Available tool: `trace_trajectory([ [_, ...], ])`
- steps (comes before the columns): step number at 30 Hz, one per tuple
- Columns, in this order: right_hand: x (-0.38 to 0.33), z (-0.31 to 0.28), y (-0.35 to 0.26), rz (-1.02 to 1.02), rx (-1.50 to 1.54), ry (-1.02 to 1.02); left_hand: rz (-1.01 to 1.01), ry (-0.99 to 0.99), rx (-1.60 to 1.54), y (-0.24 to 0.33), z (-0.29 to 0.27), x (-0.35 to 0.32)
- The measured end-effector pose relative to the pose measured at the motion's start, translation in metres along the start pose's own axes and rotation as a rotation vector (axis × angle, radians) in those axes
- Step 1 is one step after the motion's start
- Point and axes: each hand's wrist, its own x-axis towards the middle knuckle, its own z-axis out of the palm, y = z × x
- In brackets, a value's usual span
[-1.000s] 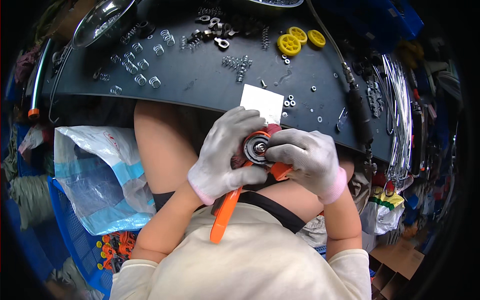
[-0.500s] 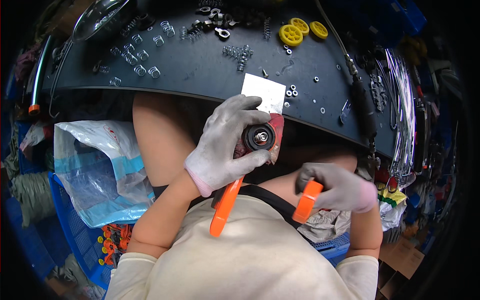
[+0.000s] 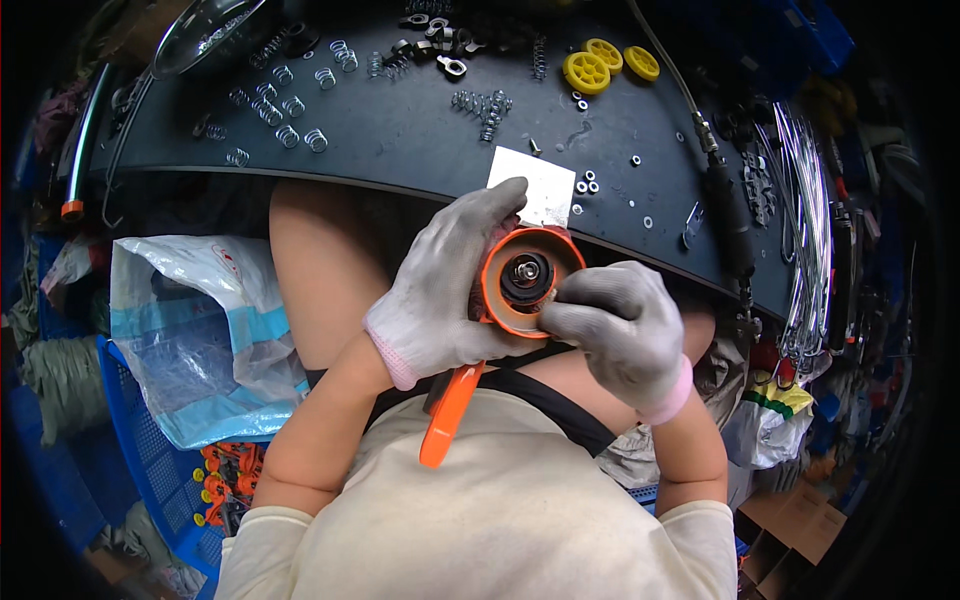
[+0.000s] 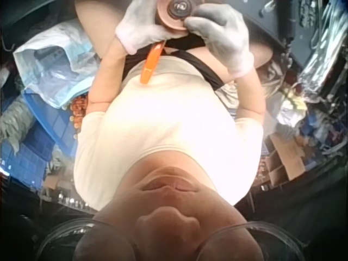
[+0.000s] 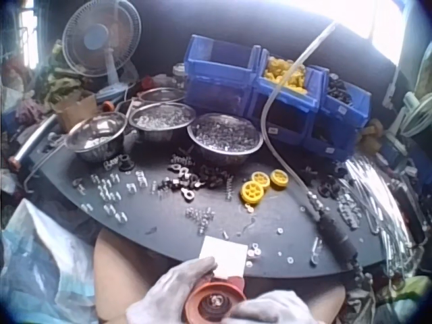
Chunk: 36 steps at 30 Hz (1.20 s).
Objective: The person assembles small mechanical components into orange tool housings by inserting springs, yellow plastic caps, and washers, then securing them with screws using both a manual screwdriver and a pneumatic screwdriver.
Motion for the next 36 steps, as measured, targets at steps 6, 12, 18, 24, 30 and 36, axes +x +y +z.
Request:
trace_trajectory([
  [6, 0.000, 0.000, 0.001, 0.136, 0.020, -0.106, 0.028, -0.064, 0.050, 0.005, -0.009, 0.007],
  [12, 0.009, -0.054, 0.044, 0.360, 0.051, 0.362, 0.108, 0.063, 0.156, 0.006, 0.003, 0.009],
  [18, 0.035, -0.127, 0.196, 0.671, -0.393, 0.214, 0.093, 0.053, 0.216, 0.021, 0.013, 0.006],
  [24, 0.044, -0.125, 0.265, 0.552, -0.650, -0.007, 0.081, 0.130, 0.085, 0.007, 0.018, -0.002],
  [30, 0.036, -0.126, 0.268, 0.524, -0.572, 0.071, -0.019, 0.089, -0.010, 0.008, 0.009, 0.004],
  [36, 0.038, -0.124, 0.258, 0.645, -0.832, 0.009, 0.049, 0.104, 0.117, 0.009, 0.010, 0.006],
])
